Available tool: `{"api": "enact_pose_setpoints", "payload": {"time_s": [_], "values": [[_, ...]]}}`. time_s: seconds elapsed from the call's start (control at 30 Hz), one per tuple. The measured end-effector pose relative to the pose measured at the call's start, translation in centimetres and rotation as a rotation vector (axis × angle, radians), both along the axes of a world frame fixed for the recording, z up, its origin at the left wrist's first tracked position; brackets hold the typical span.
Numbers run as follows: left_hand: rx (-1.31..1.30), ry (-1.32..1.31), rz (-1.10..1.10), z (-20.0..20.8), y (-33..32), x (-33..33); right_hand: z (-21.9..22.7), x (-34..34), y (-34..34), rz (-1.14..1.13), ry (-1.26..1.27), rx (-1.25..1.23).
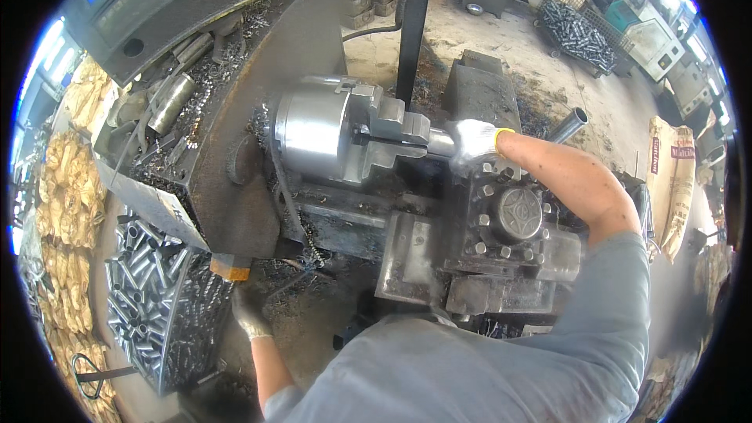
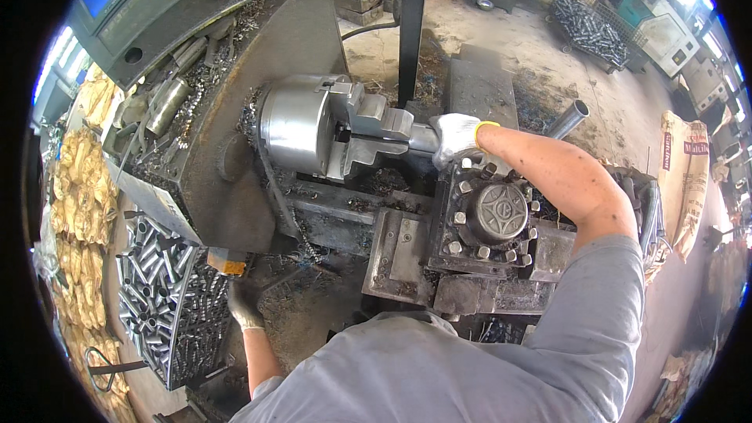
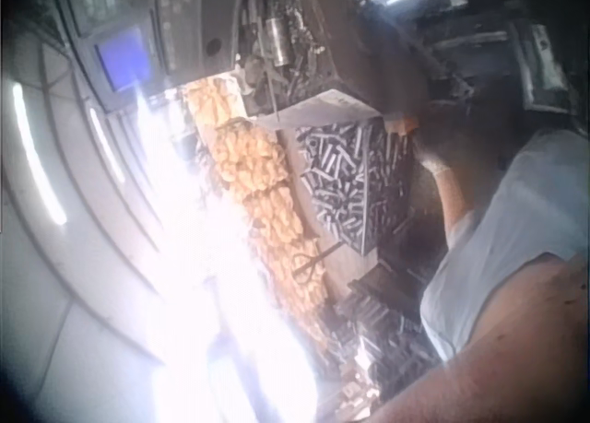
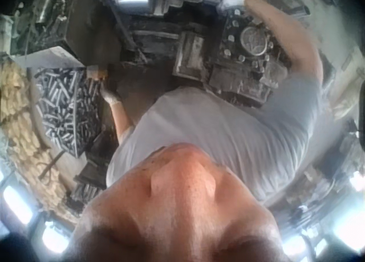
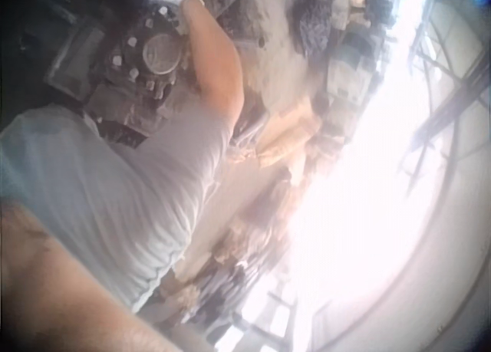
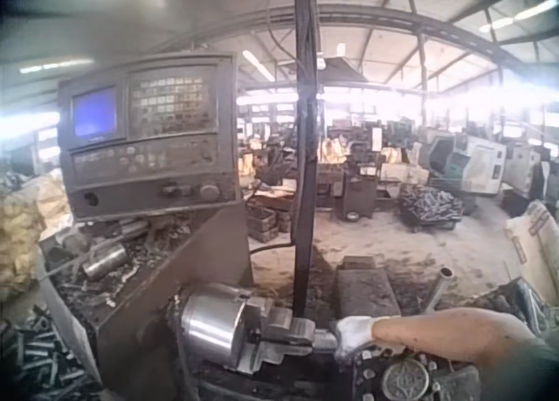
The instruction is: The person repeatedly picks up cylindrical metal tubes from a nearby bin, inserts them into the chuck of a metal turning machine, and then removes them after a brief interval. The person places the processed tubes into a separate bin. The cycle repeats continuously throughout the clip.
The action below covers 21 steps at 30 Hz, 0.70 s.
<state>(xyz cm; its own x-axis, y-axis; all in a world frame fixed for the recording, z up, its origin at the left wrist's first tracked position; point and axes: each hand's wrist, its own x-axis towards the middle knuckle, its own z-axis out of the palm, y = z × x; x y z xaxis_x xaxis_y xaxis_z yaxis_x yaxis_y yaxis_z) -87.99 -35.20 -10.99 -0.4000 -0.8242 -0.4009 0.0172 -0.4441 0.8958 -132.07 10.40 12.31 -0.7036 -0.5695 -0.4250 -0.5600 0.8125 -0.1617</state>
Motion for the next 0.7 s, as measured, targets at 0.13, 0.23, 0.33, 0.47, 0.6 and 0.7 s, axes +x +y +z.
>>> {"api": "enact_pose_setpoints", "payload": {"time_s": [0.13,0.23,0.33,0.47,0.6,0.7], "values": [[-0.089,-0.187,0.090,0.6,-2.5,-0.9,-2.1,-1.9,0.4,0.015,-0.150,-0.327],[0.245,0.188,0.065,1.8,-3.5,-0.9,-2.7,-2.7,1.0,0.024,-0.095,0.221],[0.359,0.158,-0.088,2.6,-4.5,-0.5,-2.8,-2.7,0.4,-0.002,-0.165,-0.164],[0.050,0.066,-0.122,2.0,-4.7,-0.8,-1.8,-1.8,-1.4,-0.116,-0.184,-0.399],[-0.173,-0.004,-0.029,1.9,-3.5,-0.9,2.4,2.3,0.0,-0.172,0.288,-0.235],[-0.457,-0.209,0.009,4.6,-2.5,-1.1,7.1,9.9,3.5,-0.397,0.330,-0.693]]}}
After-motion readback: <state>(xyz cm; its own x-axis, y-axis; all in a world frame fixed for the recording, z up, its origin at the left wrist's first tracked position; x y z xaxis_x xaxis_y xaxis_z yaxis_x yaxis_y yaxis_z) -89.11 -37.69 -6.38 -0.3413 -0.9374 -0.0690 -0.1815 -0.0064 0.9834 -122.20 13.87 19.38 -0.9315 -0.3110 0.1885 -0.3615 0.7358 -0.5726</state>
